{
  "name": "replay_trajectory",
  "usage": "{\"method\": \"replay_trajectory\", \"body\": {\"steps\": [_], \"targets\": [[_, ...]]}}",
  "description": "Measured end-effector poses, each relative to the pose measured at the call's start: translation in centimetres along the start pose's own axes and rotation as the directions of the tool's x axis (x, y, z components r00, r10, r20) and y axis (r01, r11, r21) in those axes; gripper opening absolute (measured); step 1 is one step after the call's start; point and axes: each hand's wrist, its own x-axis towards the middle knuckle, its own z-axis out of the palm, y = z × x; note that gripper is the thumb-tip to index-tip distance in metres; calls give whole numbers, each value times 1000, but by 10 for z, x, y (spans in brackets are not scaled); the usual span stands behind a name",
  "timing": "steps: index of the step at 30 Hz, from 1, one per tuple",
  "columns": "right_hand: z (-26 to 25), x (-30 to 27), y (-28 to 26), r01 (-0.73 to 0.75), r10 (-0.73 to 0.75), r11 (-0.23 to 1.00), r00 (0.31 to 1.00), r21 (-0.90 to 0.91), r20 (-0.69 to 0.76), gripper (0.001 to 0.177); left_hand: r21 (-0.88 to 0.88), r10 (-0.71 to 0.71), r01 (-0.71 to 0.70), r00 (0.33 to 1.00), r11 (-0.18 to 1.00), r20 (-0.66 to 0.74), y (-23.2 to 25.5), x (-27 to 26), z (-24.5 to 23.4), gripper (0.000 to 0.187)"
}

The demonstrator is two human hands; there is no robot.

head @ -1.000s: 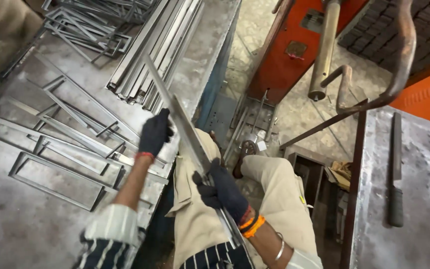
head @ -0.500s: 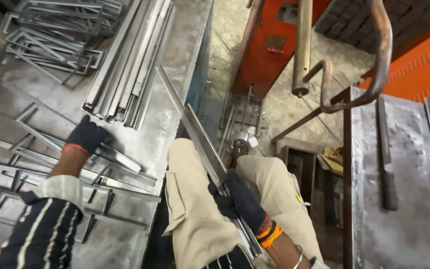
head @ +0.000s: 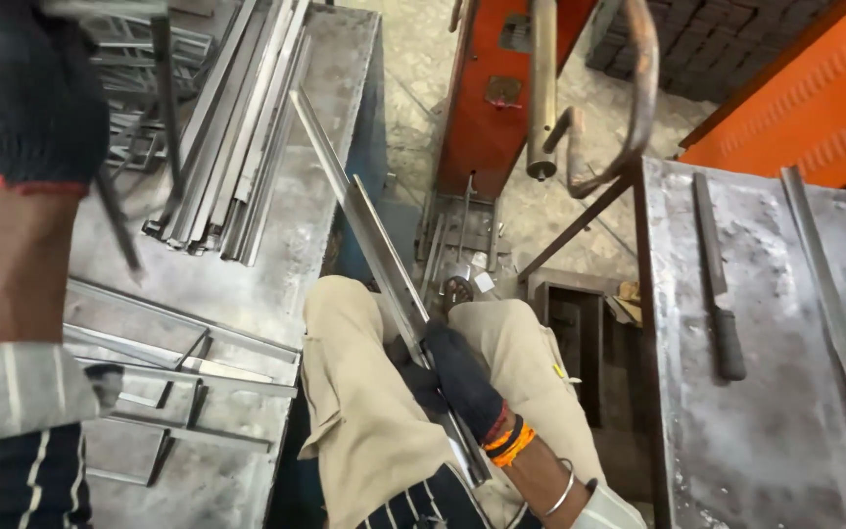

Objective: The person sits at a metal workbench and fits steel bars and rectangular frames together, aligning pieces by hand. They use an angle grinder on the frame, producing sparks, then continue picking up, positioning, and stacking metal bars and finished frames on the table.

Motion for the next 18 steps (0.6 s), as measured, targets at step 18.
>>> {"method": "replay_trajectory", "body": {"steps": [18], "targets": [[-18,-56,3,279,-279,960,960,-31,0,44,-689,-630,705,460,-170,626,212,-25,110,54]]}}
